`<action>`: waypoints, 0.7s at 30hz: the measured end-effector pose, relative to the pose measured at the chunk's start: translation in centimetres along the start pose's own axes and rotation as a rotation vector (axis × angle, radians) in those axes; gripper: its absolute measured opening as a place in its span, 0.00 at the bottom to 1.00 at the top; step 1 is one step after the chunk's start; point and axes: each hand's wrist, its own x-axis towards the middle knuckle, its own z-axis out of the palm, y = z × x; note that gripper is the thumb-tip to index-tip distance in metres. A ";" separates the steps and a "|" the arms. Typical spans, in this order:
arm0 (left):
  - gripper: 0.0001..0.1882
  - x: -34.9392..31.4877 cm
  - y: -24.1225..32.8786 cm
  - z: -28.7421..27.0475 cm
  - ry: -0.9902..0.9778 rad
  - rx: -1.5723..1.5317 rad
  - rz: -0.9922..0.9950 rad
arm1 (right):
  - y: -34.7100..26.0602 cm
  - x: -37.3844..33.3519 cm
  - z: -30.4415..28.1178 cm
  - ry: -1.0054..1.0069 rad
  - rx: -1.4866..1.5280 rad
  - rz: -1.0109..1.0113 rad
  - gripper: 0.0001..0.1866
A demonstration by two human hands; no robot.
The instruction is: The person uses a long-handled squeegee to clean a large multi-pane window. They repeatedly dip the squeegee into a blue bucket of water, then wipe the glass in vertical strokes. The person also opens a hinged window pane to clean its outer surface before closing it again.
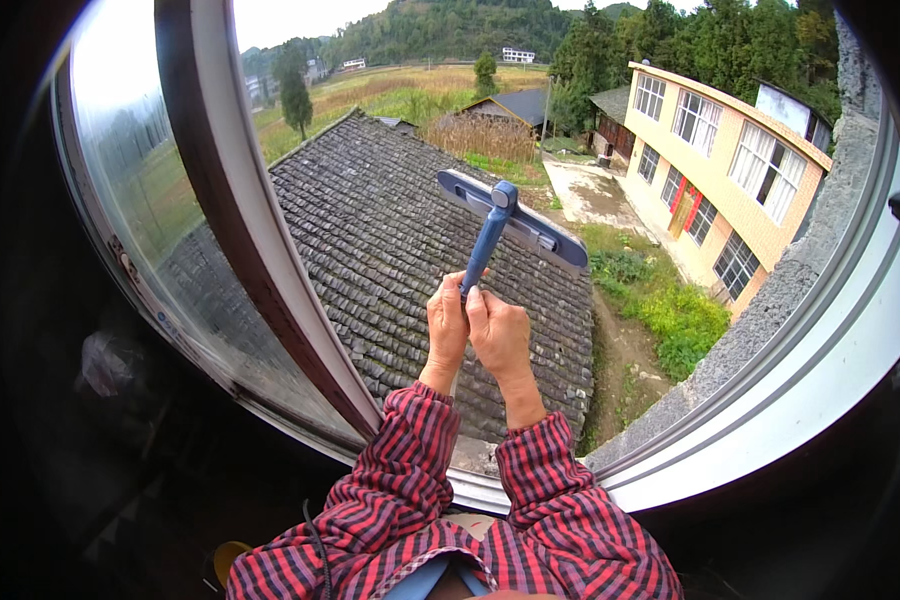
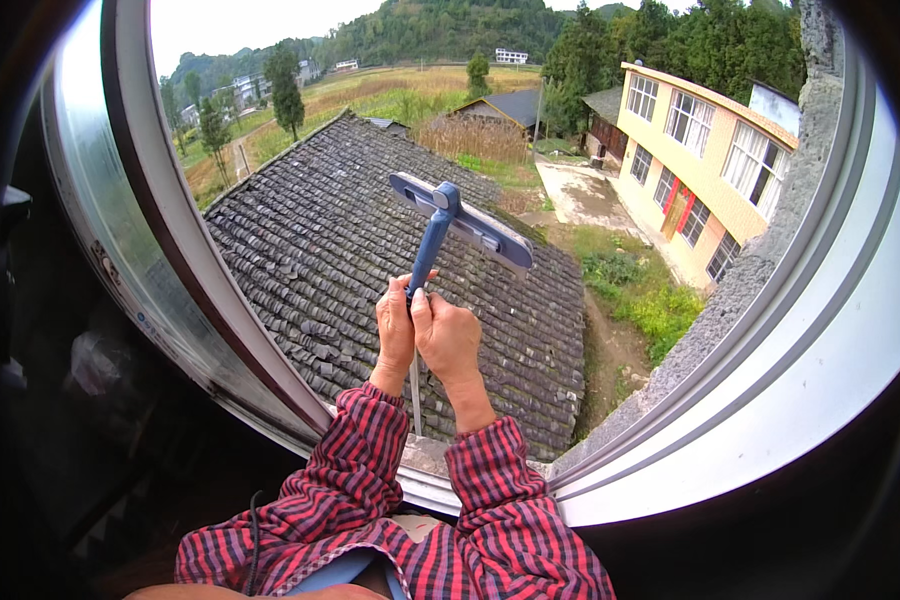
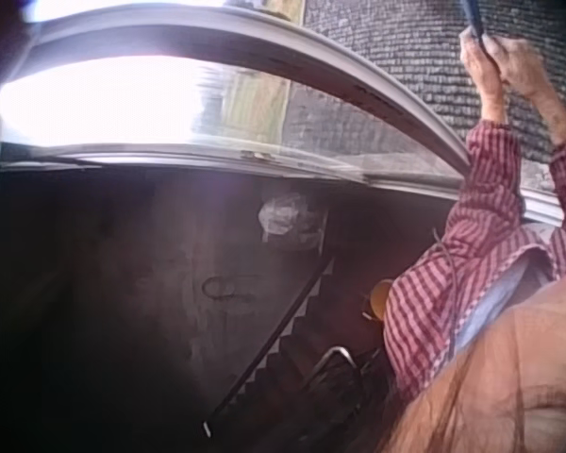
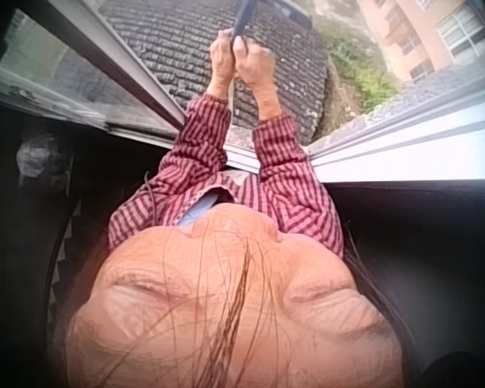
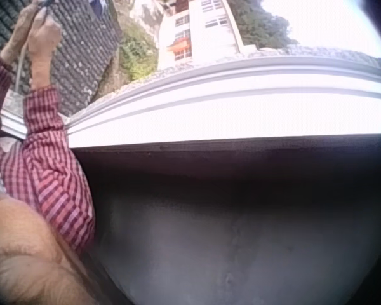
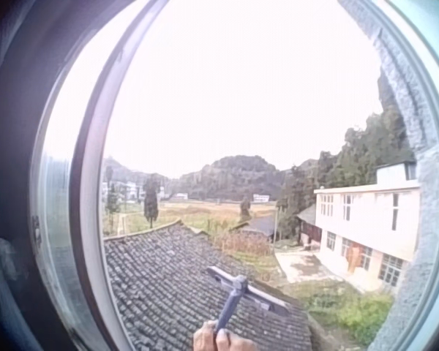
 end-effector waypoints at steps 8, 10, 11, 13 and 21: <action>0.23 -0.7 -0.9 -0.6 0.010 0.122 0.025 | 3.5 0.1 1.9 -0.219 0.747 0.413 0.30; 0.21 0.2 -0.5 -0.5 0.006 0.194 0.108 | 3.8 -0.2 1.4 -0.247 0.757 0.387 0.26; 0.20 0.9 0.0 -0.4 -0.011 0.169 0.093 | 3.9 -0.4 1.3 -0.270 0.780 0.418 0.24; 0.20 3.3 1.6 0.3 0.055 0.164 0.090 | 4.2 -0.8 1.9 -0.147 0.764 0.235 0.20; 0.30 16.8 13.7 6.3 -0.095 -0.297 0.063 | 13.0 -6.9 9.7 -0.528 0.421 0.008 0.15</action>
